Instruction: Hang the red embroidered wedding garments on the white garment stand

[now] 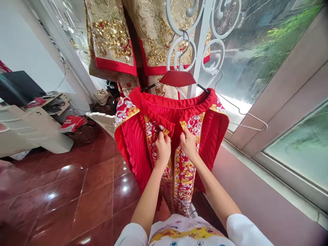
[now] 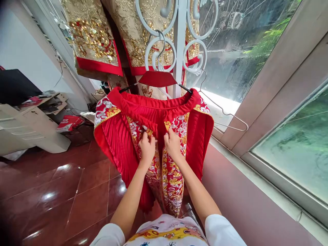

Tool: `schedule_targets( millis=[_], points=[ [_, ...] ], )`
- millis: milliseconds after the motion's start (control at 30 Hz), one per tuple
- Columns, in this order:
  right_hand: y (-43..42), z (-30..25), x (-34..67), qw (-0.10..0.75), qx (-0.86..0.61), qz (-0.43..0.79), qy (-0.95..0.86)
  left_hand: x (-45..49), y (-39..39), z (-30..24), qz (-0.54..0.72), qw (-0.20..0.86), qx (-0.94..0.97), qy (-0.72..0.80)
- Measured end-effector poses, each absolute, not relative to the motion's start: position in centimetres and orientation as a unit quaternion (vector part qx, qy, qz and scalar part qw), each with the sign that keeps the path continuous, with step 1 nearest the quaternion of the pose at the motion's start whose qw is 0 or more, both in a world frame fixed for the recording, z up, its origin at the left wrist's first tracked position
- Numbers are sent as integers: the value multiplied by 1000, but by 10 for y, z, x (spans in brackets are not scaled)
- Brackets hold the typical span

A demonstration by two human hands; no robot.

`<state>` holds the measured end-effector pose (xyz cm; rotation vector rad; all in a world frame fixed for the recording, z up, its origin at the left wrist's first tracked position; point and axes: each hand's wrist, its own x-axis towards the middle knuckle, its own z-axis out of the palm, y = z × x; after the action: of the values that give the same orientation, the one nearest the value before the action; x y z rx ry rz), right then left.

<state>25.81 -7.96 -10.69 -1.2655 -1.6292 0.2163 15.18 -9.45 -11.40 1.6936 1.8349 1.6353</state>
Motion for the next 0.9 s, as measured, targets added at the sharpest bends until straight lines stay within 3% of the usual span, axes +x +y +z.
schedule_targets(
  millis=[267, 367, 467, 567, 767, 900],
  points=[
    [-89, -111, 269, 453, -574, 75, -678, 145, -119, -120, 575, -52, 540, 612],
    [-98, -118, 276, 474, -583, 82, -654, 157, -131, -153, 529, 39, 579, 620],
    [-107, -122, 283, 492, -586, 89, -637, 169, -128, -186, 363, 160, 627, 670],
    [-112, -126, 290, 498, -592, 99, -626, 172, -111, -202, 261, 150, 608, 735],
    [-115, -133, 299, 498, -602, 106, -615, 174, -79, -206, 203, 126, 600, 764],
    [-120, -126, 300, 435, -662, 87, -604, 179, -78, -214, 202, 133, 620, 746]
  ],
)
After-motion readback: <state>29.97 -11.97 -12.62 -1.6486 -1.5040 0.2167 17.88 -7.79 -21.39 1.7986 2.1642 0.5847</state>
